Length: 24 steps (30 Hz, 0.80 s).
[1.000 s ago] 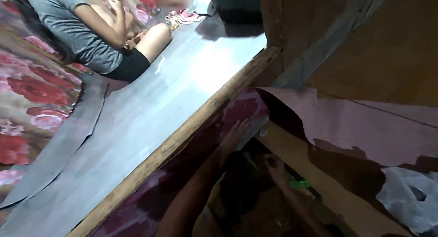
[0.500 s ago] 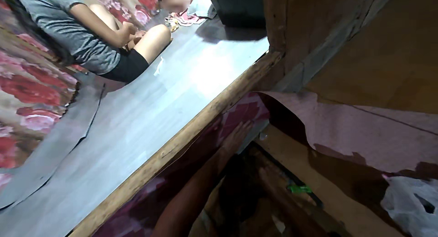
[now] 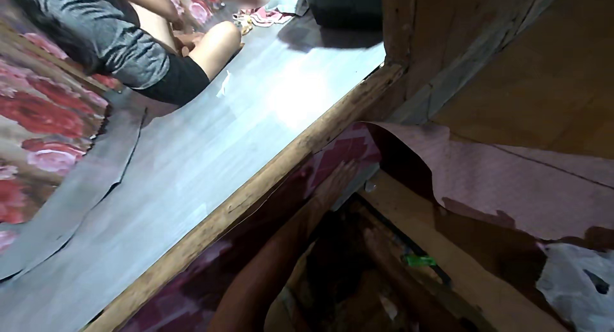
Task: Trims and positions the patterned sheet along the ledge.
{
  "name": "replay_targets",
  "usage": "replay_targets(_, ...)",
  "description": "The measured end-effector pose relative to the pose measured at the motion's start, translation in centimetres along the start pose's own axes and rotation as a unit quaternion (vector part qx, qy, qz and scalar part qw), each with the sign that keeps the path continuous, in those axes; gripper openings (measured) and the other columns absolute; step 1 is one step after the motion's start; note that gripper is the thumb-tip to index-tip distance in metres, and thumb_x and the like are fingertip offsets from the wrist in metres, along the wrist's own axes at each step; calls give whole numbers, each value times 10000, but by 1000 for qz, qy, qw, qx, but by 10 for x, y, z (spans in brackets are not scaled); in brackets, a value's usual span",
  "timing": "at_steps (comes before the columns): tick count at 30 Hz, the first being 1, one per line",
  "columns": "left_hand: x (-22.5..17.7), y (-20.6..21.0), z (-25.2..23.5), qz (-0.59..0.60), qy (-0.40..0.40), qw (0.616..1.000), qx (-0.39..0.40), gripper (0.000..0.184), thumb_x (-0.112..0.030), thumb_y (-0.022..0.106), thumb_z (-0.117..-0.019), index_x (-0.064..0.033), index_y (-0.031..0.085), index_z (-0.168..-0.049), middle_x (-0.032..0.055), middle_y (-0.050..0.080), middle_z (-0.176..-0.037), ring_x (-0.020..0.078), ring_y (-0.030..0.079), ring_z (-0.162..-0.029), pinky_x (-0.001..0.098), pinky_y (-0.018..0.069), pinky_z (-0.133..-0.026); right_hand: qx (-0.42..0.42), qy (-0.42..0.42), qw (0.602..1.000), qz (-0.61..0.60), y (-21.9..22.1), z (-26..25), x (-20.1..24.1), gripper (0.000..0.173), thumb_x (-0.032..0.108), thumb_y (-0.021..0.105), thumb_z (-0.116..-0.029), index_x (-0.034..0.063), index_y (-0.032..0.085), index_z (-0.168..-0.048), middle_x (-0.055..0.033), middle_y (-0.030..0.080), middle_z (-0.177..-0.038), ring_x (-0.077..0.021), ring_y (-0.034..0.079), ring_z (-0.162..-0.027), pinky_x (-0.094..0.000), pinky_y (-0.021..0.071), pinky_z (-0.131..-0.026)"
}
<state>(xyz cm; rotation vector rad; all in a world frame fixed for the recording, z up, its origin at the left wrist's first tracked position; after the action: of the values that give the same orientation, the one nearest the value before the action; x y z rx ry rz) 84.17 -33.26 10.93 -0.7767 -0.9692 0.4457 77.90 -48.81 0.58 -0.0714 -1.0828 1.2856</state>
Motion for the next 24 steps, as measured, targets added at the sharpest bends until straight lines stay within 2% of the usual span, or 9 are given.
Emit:
replay_targets(2,1,2,-1,37,-1,999,-10,692,-197,576,-1036,43,247,-1595,169,203,-1696,266,146,-1587,481,145,-1263,8,6,1000,-1,2,-1,-2,413,252,509,-1062,48,578,-1414,-245,641,-1310,-417,626,-1213,-563,501,-1016)
replay_targets(4,2,-3,-5,85,-5,996,24,679,-146,574,-1032,21,246,-1603,155,191,-1702,259,131,-1589,475,129,-1268,8,4,1000,-3,3,-3,-5,411,259,494,-1068,40,583,-1404,-247,636,-1316,-418,619,-1223,-563,497,-1020)
replay_targets(7,5,-14,-14,139,-10,987,75,741,-179,610,-1020,17,211,-1612,160,159,-1708,261,97,-1594,481,110,-1270,17,13,1000,-6,1,-3,-4,422,262,486,-1069,30,573,-1411,-246,631,-1324,-410,614,-1234,-564,490,-1029)
replay_targets(11,5,-10,-21,191,-17,980,52,733,-144,625,-1007,17,237,-1607,173,167,-1704,282,86,-1595,508,89,-1276,14,-9,999,-37,-7,4,-5,429,233,553,-1040,24,569,-1415,-267,632,-1308,-436,615,-1218,-583,489,-1022)
replay_targets(13,3,-5,-22,163,-7,985,47,749,-201,631,-1013,32,233,-1603,187,155,-1703,285,58,-1597,511,69,-1276,24,-5,999,-45,-10,9,-5,424,228,552,-1041,34,569,-1418,-271,635,-1298,-441,615,-1214,-587,490,-1017)
replay_targets(15,3,-6,-26,113,0,991,70,751,-265,562,-1051,40,167,-1613,194,90,-1711,281,7,-1599,517,43,-1275,15,-9,999,-51,-15,11,-4,447,272,558,-1045,47,565,-1430,-257,635,-1314,-430,616,-1222,-574,484,-1028)
replay_targets(16,3,-6,-28,93,1,993,72,722,-267,524,-1067,41,165,-1613,195,93,-1710,282,15,-1599,519,51,-1275,5,-18,998,-59,-16,11,-5,456,286,558,-1045,53,563,-1437,-248,630,-1332,-421,615,-1229,-569,483,-1037)
replay_targets(19,1,-2,-33,108,-6,992,62,605,-186,433,-1098,29,198,-1612,172,111,-1713,269,34,-1599,524,51,-1277,-33,-67,993,-86,-13,11,-12,430,279,527,-1054,52,583,-1415,-217,619,-1364,-378,618,-1242,-536,490,-1052)
replay_targets(24,-4,8,-36,83,-5,996,13,590,-130,483,-1071,23,264,-1598,166,123,-1713,276,49,-1598,547,64,-1264,-43,-90,989,-107,-13,15,-24,365,233,521,-1052,25,631,-1331,-224,669,-1254,-378,654,-1167,-538,509,-1012)
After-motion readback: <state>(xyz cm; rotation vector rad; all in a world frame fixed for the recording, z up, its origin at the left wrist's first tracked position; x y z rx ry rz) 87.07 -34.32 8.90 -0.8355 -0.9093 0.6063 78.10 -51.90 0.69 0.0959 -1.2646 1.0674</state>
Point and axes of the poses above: each hand's wrist, its own z-axis away from the middle knuckle, its own y-axis out of the palm, x = y × z, the point moved 1 cm from there along -z, towards the middle knuckle
